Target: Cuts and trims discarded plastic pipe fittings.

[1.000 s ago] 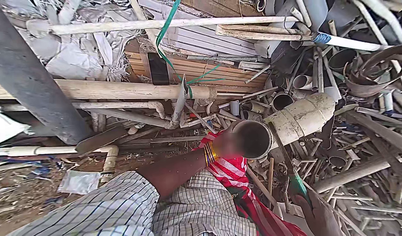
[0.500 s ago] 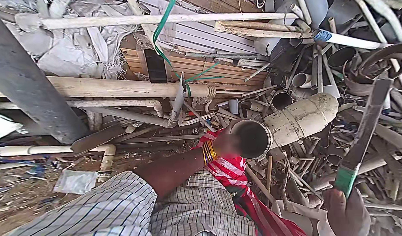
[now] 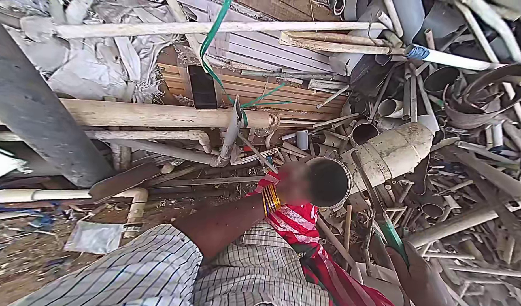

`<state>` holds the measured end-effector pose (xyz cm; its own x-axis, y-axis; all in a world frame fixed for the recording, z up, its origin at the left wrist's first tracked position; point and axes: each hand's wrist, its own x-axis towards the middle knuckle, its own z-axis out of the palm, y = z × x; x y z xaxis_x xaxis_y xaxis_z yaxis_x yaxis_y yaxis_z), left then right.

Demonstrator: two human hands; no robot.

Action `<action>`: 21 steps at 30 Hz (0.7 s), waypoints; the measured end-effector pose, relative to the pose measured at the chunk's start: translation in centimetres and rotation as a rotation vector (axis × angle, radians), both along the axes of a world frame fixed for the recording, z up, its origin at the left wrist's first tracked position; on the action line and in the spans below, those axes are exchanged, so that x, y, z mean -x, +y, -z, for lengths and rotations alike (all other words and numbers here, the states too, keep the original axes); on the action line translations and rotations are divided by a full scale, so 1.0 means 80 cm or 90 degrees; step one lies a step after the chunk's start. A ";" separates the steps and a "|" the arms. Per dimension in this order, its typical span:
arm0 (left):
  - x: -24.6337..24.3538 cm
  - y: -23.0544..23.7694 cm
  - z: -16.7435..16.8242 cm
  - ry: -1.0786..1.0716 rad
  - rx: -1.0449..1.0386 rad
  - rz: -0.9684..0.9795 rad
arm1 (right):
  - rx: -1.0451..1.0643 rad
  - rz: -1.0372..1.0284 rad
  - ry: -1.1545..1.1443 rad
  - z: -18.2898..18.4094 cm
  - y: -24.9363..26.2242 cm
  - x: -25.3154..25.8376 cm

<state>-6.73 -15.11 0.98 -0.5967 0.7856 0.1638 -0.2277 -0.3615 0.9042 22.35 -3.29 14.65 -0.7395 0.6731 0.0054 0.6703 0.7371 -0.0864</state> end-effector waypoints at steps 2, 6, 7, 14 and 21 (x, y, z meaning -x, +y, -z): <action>-0.001 -0.001 -0.002 -0.011 0.002 -0.006 | -0.054 -0.013 0.087 -0.021 -0.003 -0.002; -0.001 -0.004 -0.001 -0.005 0.012 -0.012 | -0.066 -0.030 0.284 -0.002 -0.004 -0.008; -0.001 -0.003 -0.001 -0.003 0.012 -0.011 | -0.052 -0.028 0.228 0.006 -0.008 -0.008; -0.002 -0.004 -0.003 -0.007 0.012 -0.014 | -0.025 0.006 0.195 -0.009 -0.009 -0.012; -0.001 -0.002 -0.004 0.004 0.009 -0.006 | 0.012 -0.023 -0.009 -0.017 -0.001 -0.008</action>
